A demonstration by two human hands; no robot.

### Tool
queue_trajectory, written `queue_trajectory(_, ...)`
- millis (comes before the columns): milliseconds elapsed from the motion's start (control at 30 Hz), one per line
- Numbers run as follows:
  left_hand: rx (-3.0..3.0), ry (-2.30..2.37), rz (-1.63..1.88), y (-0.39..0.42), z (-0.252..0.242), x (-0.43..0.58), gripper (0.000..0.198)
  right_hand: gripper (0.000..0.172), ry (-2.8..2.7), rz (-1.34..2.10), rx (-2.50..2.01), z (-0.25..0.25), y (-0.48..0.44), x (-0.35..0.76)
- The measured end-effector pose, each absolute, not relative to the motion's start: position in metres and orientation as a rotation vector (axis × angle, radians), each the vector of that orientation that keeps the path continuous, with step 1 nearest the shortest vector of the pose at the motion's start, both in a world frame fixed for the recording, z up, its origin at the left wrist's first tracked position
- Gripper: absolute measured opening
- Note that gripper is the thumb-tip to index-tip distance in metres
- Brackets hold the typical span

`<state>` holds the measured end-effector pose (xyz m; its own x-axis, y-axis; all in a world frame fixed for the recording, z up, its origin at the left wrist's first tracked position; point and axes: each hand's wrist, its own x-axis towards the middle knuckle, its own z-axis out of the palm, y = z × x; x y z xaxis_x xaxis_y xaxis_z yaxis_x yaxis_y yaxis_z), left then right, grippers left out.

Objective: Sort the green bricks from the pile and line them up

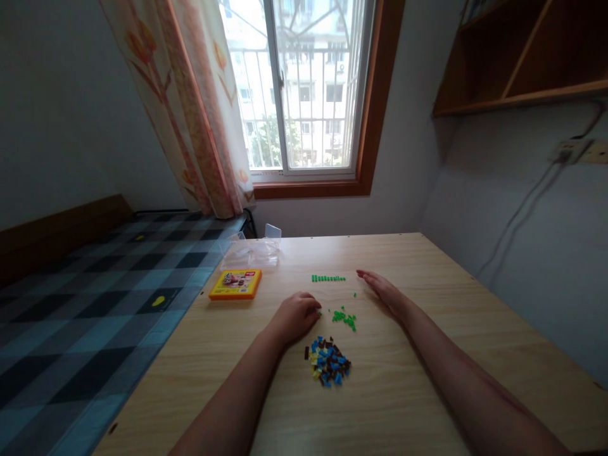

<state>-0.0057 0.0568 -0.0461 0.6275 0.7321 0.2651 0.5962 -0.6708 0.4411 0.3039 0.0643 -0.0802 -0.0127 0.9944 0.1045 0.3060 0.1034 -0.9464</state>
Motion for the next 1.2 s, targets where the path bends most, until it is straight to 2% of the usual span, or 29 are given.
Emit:
queue_trajectory(200, 2.556, 1.059, 0.595, 0.057, -0.048, -0.004, 0.022, 0.052, -1.575, 0.869, -1.306, -0.092, 0.057, 0.300)
queue_trajectory(433, 2.565, 1.061, 0.594, 0.058, -0.050, -0.005, 0.018, 0.032, -1.812, 0.414, -1.396, -0.091, 0.046, 0.289)
queue_trajectory(633, 2.607, 1.041, 0.571, 0.058, -0.048, -0.003, 0.013, 0.025, -1.923, 0.152, -1.353, -0.077, 0.039, 0.282)
queue_trajectory(900, 2.588, 1.043, 0.553, 0.057, -0.044, -0.001, 0.011, 0.019, -2.062, 0.056, -1.293, -0.067, 0.030, 0.271)
queue_trajectory(1200, 2.618, 1.040, 0.585, 0.062, -0.053, -0.002, 0.019, 0.017, -2.049, -0.021, -1.223, -0.073, 0.033, 0.275)
